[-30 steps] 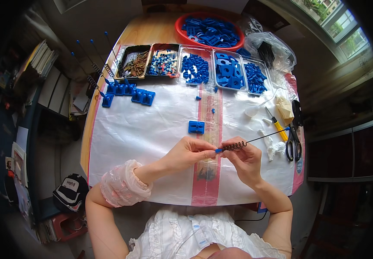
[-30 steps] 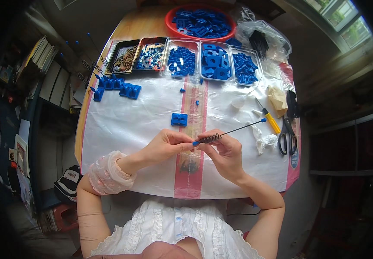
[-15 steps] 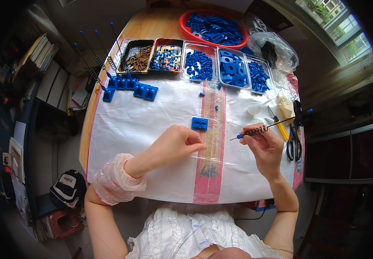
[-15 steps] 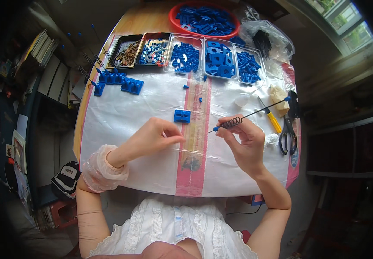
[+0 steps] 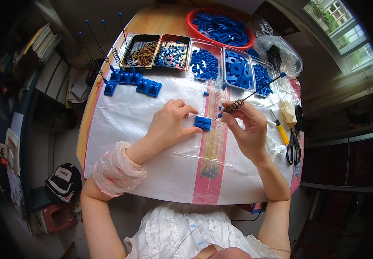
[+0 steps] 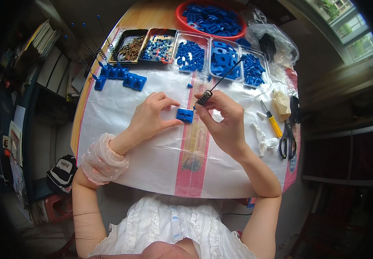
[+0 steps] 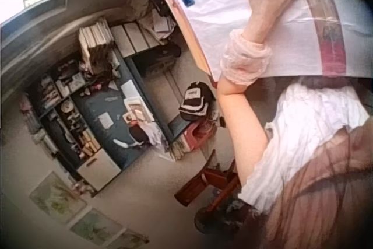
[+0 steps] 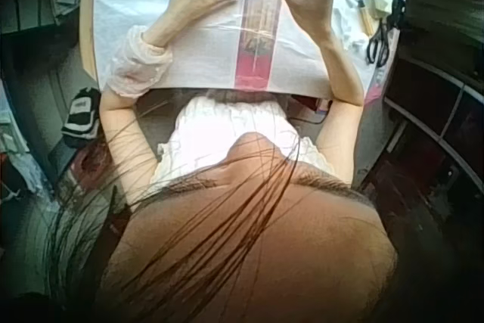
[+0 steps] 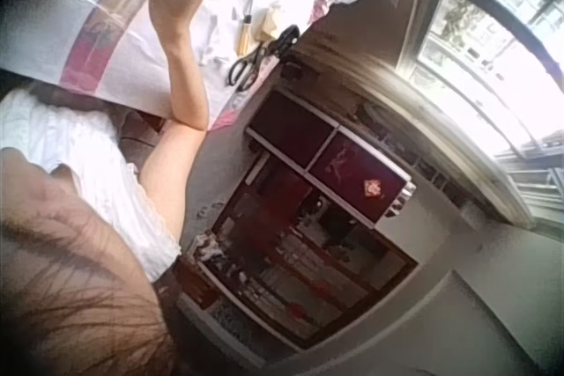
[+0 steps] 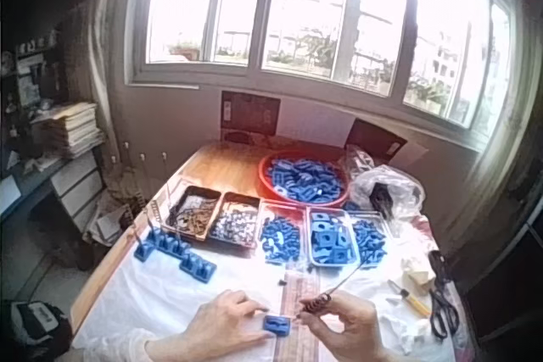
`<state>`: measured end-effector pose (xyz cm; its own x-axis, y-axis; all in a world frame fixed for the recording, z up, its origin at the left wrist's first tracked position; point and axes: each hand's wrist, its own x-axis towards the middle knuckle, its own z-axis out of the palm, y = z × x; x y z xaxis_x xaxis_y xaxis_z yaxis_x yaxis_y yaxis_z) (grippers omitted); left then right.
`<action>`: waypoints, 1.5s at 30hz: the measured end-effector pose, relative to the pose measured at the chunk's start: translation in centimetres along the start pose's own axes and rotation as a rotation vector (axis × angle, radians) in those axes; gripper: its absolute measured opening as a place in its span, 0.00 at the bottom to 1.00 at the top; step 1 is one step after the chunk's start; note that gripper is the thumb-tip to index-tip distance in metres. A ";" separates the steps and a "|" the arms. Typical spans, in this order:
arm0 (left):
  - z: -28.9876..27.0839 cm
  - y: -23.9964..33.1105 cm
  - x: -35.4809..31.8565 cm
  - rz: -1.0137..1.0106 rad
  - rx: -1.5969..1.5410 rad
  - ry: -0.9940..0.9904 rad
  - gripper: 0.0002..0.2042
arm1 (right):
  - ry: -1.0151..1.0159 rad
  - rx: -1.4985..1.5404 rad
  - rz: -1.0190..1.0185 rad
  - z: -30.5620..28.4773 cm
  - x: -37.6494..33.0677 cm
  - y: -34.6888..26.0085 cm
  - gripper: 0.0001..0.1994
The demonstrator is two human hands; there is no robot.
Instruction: The recorder is assembling small electronic or mechanical components, inserting pins or wires into blue plastic blocks and using an adhesive applicator.
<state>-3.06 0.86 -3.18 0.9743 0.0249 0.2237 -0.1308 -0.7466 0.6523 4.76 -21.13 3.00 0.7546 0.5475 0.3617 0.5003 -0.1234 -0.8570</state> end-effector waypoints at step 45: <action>0.6 -0.3 -0.1 0.019 0.013 0.051 0.17 | -0.033 0.055 -0.015 1.4 0.1 2.7 0.10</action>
<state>-3.00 0.69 -3.86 0.9610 0.0439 0.2731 -0.1468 -0.7558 0.6381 5.57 -20.28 0.25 0.7323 0.5763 0.3627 0.4862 -0.0696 -0.8711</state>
